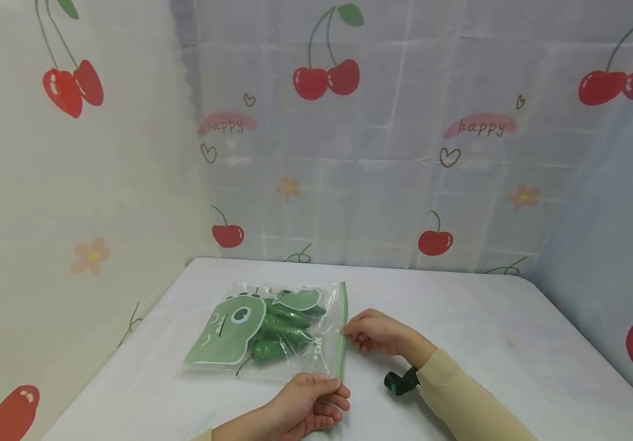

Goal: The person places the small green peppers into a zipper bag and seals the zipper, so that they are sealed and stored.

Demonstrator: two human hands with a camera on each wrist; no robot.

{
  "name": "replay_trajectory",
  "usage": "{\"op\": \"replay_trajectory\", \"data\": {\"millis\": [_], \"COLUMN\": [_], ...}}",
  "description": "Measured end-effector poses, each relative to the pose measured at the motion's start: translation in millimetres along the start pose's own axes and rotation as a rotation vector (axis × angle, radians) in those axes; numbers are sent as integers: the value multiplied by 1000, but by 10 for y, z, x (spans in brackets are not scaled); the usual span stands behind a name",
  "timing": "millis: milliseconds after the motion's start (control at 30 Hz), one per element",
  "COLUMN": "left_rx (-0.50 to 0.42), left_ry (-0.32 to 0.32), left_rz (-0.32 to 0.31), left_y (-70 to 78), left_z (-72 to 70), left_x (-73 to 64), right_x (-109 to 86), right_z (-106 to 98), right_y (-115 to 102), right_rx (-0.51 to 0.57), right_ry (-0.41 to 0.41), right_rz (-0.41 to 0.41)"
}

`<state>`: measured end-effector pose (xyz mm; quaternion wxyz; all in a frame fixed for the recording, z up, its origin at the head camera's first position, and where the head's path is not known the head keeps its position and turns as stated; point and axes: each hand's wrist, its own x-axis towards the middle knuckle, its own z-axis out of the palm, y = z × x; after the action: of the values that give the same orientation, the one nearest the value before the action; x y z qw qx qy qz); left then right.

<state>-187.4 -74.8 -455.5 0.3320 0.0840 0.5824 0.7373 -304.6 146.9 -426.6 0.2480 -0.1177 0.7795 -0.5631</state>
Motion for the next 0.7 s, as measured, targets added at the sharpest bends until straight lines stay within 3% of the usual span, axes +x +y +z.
{"op": "replay_trajectory", "data": {"millis": [700], "left_rx": [-9], "left_ry": [-3], "left_rz": [3], "left_y": [15], "left_z": [25], "left_x": [-19], "right_x": [232], "right_z": [-142], "right_y": [-16], "right_rx": [-22], "right_ry": [62], "right_rz": [42]}}
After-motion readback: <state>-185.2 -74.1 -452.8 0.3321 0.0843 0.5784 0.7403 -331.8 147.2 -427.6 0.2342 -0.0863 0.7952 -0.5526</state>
